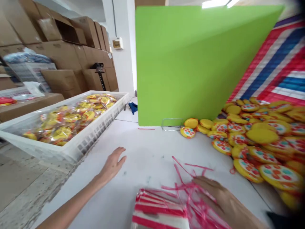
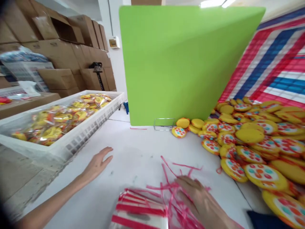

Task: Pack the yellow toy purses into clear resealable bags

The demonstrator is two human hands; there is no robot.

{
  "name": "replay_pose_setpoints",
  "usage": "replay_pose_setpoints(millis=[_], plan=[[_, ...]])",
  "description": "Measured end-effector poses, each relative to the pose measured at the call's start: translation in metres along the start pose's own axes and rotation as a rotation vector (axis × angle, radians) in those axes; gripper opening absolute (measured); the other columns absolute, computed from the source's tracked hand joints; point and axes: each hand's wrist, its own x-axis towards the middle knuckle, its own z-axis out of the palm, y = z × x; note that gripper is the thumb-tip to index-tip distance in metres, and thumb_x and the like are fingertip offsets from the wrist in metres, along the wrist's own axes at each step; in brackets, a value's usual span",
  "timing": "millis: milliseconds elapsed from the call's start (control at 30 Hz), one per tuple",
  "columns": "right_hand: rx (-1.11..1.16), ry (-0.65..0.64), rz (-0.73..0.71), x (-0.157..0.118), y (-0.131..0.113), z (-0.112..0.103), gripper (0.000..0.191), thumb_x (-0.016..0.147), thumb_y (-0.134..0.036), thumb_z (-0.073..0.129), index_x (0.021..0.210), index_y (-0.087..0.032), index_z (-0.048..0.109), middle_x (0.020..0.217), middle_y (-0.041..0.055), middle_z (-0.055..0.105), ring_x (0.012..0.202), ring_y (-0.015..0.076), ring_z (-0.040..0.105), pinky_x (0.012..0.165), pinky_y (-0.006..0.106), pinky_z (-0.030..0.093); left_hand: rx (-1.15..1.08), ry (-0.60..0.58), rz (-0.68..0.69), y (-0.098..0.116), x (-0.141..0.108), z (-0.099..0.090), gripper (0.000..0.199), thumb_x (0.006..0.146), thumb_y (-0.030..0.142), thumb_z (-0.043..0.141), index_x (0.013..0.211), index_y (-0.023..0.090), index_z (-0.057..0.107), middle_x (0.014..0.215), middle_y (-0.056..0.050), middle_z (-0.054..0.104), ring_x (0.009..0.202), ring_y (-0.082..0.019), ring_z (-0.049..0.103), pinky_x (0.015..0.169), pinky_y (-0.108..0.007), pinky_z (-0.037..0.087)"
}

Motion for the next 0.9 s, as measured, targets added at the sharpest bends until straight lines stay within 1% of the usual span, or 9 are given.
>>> replay_pose_setpoints(millis=[67, 133, 233, 400, 533, 600, 667, 767, 900], plan=[[-0.028, -0.081, -0.028, 0.011, 0.005, -0.012, 0.032, 0.090, -0.024, 0.047, 0.115, -0.027, 0.066, 0.114, 0.0098, 0.069, 0.105, 0.0256, 0.065, 0.089, 0.038, 0.054, -0.007, -0.053, 0.032, 0.015, 0.027, 0.035, 0.044, 0.088, 0.036, 0.038, 0.121, 0.012, 0.054, 0.130, -0.014, 0.056, 0.124, -0.025, 0.050, 0.106, -0.038, 0.038], [-0.076, -0.082, -0.006, 0.021, 0.015, -0.016, 0.033, 0.092, -0.022, 0.044, 0.116, -0.022, 0.065, 0.117, 0.0125, 0.067, 0.107, 0.0266, 0.063, 0.092, 0.040, 0.052, 0.008, -0.082, 0.053, 0.027, 0.058, 0.056, 0.045, 0.089, 0.033, 0.038, 0.126, 0.010, 0.049, 0.134, -0.016, 0.052, 0.126, -0.025, 0.047, 0.107, -0.037, 0.036], [-0.141, -0.070, 0.006, 0.021, 0.033, -0.012, 0.032, 0.089, -0.020, 0.048, 0.115, -0.018, 0.066, 0.118, 0.0149, 0.066, 0.108, 0.0280, 0.063, 0.091, 0.038, 0.052, 0.063, -0.109, 0.052, 0.036, 0.104, 0.073, 0.048, 0.090, 0.030, 0.040, 0.132, 0.008, 0.042, 0.140, -0.019, 0.045, 0.132, -0.028, 0.038, 0.106, -0.042, 0.035], [-0.096, -0.105, 0.047, 0.014, 0.047, -0.013, 0.031, 0.091, -0.020, 0.046, 0.116, -0.016, 0.064, 0.116, 0.0123, 0.068, 0.105, 0.0227, 0.065, 0.090, 0.028, 0.051, 0.122, -0.185, 0.060, 0.042, 0.169, 0.099, 0.059, 0.089, 0.032, 0.042, 0.140, 0.005, 0.030, 0.150, -0.021, 0.028, 0.140, -0.033, 0.021, 0.108, -0.050, 0.028], [-0.078, -0.061, 0.087, 0.032, 0.070, -0.017, 0.029, 0.093, -0.023, 0.042, 0.109, -0.017, 0.066, 0.111, 0.0115, 0.070, 0.102, 0.0227, 0.066, 0.089, 0.033, 0.053, 0.122, -0.251, 0.027, 0.051, 0.205, 0.124, 0.067, 0.089, 0.041, 0.040, 0.143, 0.005, 0.024, 0.150, -0.022, 0.025, 0.140, -0.037, 0.018, 0.108, -0.059, 0.020], [-0.086, -0.045, 0.112, 0.044, 0.089, -0.012, 0.031, 0.093, -0.026, 0.042, 0.111, -0.015, 0.065, 0.120, 0.0163, 0.065, 0.110, 0.0262, 0.062, 0.093, 0.041, 0.050, 0.117, -0.282, 0.006, 0.059, 0.209, 0.134, 0.072, 0.089, 0.046, 0.037, 0.144, 0.004, 0.020, 0.151, -0.024, 0.023, 0.140, -0.039, 0.016, 0.107, -0.063, 0.017], [-0.081, -0.061, 0.118, 0.051, 0.107, -0.004, 0.034, 0.093, -0.028, 0.042, 0.114, -0.012, 0.064, 0.127, 0.0206, 0.058, 0.118, 0.0291, 0.055, 0.098, 0.047, 0.046, 0.104, -0.329, 0.025, 0.073, 0.199, 0.142, 0.076, 0.089, 0.050, 0.035, 0.145, 0.003, 0.016, 0.152, -0.023, 0.019, 0.141, -0.038, 0.012, 0.108, -0.062, 0.014], [-0.037, -0.127, 0.087, 0.049, 0.121, 0.011, 0.034, 0.093, -0.028, 0.042, 0.115, -0.013, 0.064, 0.130, 0.0196, 0.057, 0.122, 0.0281, 0.052, 0.101, 0.047, 0.043, 0.065, -0.449, 0.124, 0.107, 0.162, 0.150, 0.081, 0.087, 0.054, 0.036, 0.146, 0.004, 0.011, 0.155, -0.019, 0.013, 0.143, -0.032, 0.006, 0.112, -0.055, 0.010], [0.030, -0.196, 0.069, 0.019, 0.118, 0.018, 0.038, 0.094, -0.030, 0.041, 0.122, -0.014, 0.061, 0.130, 0.0158, 0.058, 0.126, 0.0261, 0.048, 0.105, 0.045, 0.039, -0.002, -0.666, 0.286, 0.169, 0.099, 0.152, 0.094, 0.083, 0.060, 0.043, 0.147, 0.003, 0.006, 0.155, -0.019, 0.006, 0.143, -0.029, 0.002, 0.115, -0.048, 0.008]])
